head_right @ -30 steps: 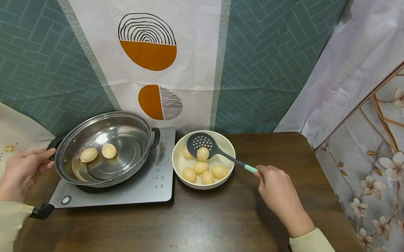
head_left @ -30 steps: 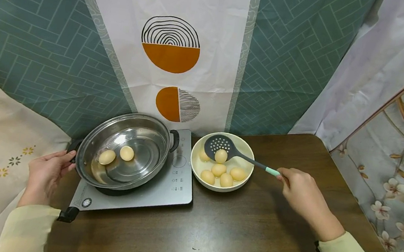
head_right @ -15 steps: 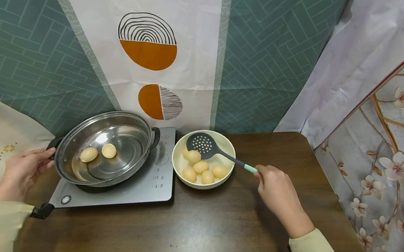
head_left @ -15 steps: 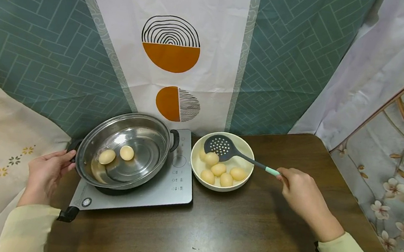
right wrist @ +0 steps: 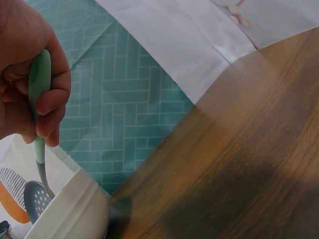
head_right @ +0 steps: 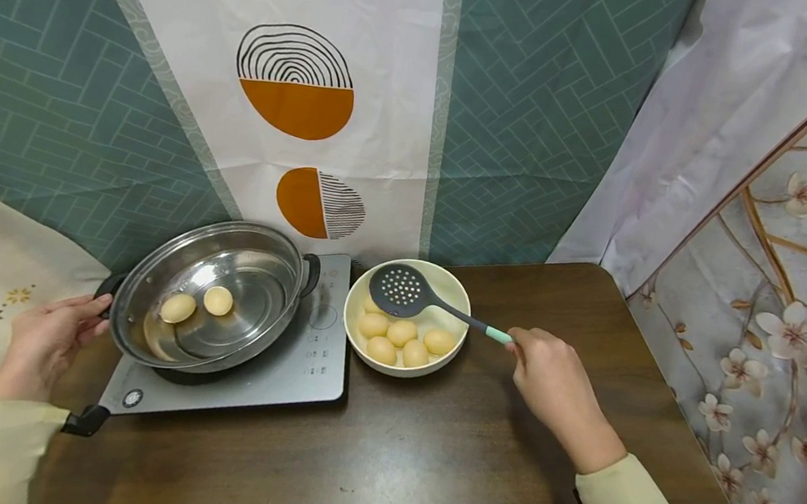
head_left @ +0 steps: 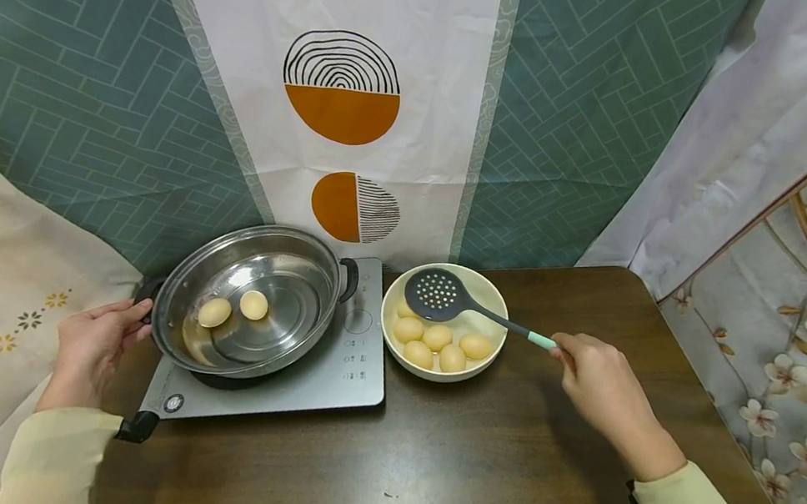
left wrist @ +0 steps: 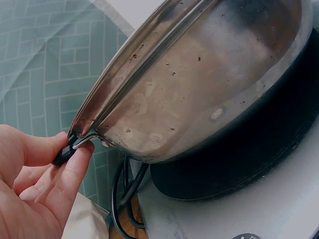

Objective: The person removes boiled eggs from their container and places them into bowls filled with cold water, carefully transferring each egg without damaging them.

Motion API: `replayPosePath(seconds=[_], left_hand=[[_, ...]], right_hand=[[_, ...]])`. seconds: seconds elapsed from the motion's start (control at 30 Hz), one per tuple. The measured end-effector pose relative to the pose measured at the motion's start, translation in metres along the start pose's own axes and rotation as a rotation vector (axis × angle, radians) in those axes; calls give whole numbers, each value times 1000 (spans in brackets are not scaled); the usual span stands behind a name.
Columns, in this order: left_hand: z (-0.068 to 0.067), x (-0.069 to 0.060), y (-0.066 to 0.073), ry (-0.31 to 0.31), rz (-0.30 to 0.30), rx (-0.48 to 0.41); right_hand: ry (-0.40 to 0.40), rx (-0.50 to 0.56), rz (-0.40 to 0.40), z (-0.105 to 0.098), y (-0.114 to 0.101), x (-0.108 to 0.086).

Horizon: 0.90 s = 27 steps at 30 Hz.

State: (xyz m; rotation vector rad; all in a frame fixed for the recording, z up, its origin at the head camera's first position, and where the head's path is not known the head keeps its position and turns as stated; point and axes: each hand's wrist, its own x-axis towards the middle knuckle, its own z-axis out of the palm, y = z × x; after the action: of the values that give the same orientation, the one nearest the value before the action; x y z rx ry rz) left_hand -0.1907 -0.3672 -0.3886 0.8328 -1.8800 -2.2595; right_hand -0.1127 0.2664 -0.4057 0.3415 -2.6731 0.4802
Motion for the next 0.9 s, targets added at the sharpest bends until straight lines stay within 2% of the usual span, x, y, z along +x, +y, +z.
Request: replayPosePath(seconds=[0.5,0.7,0.9], left_hand=[[1,-1,0,6,-2,8],[1,0,1,11,-5,28],[1,0,-1,10,-9,29]], right_hand=[[-11,57,29,-3,-7,8],[8,89,21,-10,-22,27],[-14,145,20,-17,-52,53]])
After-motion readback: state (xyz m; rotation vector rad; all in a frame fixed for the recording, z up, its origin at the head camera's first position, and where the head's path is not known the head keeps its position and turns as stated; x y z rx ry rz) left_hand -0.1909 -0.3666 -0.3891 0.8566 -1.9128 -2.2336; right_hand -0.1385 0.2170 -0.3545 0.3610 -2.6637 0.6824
